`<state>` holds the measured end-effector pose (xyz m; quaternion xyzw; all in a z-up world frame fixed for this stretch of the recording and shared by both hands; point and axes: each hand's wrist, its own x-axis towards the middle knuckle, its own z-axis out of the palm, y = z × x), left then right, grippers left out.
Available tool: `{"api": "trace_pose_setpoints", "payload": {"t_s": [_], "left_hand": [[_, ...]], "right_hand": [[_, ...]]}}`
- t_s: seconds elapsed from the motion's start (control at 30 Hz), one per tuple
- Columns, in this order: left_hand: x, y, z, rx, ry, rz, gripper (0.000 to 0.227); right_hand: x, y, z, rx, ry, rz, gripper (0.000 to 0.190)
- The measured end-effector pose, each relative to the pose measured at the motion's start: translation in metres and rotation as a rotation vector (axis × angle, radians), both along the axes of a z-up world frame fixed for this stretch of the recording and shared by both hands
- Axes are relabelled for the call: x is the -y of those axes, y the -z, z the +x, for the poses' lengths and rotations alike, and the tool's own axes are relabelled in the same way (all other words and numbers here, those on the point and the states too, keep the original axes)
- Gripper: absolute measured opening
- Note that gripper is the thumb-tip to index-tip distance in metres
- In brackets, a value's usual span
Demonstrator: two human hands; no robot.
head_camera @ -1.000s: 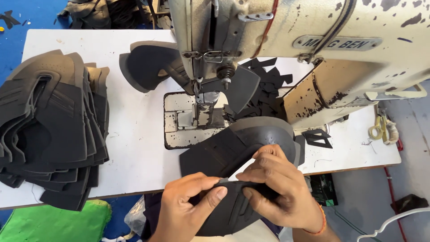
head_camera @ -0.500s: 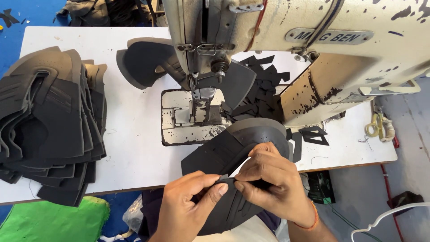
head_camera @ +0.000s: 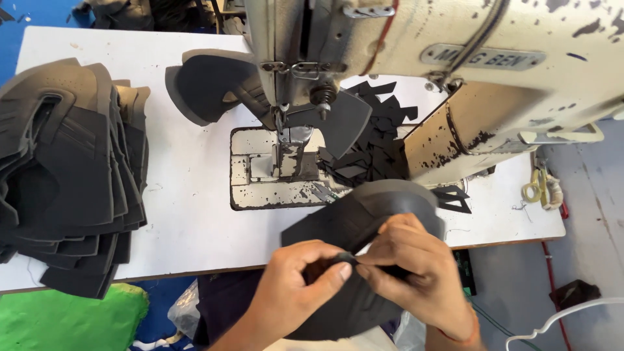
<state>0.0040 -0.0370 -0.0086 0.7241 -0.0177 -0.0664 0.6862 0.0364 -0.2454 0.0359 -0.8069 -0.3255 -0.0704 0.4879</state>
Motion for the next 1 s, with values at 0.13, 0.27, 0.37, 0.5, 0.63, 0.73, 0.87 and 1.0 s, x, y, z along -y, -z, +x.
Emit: {"api": "trace_pose_setpoints", "payload": {"t_s": [0.13, 0.27, 0.37, 0.5, 0.63, 0.73, 0.87, 1.0], "left_hand": [[-0.005, 0.009, 0.023, -0.030, 0.198, -0.246, 0.009], [-0.025, 0.014, 0.066, 0.282, -0.019, -0.085, 0.010], [-0.047, 0.022, 0.110, 0.288, -0.286, 0.084, 0.011], [-0.067, 0.031, 0.153, 0.051, -0.391, -0.002, 0.013], [-0.068, 0.029, 0.166, -0.122, -0.418, 0.019, 0.015], [-0.067, 0.017, 0.168, -0.203, -0.395, -0.127, 0.015], [-0.065, 0.025, 0.168, -0.212, -0.419, -0.147, 0.016], [-0.066, 0.032, 0.169, -0.235, -0.439, -0.218, 0.014]], "right_hand": [[-0.002, -0.009, 0.014, 0.084, 0.098, -0.206, 0.024], [-0.049, -0.015, 0.062, 0.240, 0.141, -0.388, 0.026], [-0.086, -0.007, 0.097, 0.423, 0.230, -0.473, 0.026], [-0.109, 0.024, 0.129, 0.341, 0.288, -0.480, 0.031], [-0.102, 0.045, 0.142, 0.282, 0.270, -0.392, 0.030], [-0.100, 0.046, 0.143, 0.282, 0.274, -0.395, 0.031], [-0.100, 0.039, 0.142, 0.292, 0.263, -0.395, 0.031], [-0.099, 0.044, 0.144, 0.332, 0.251, -0.336, 0.028]]}}
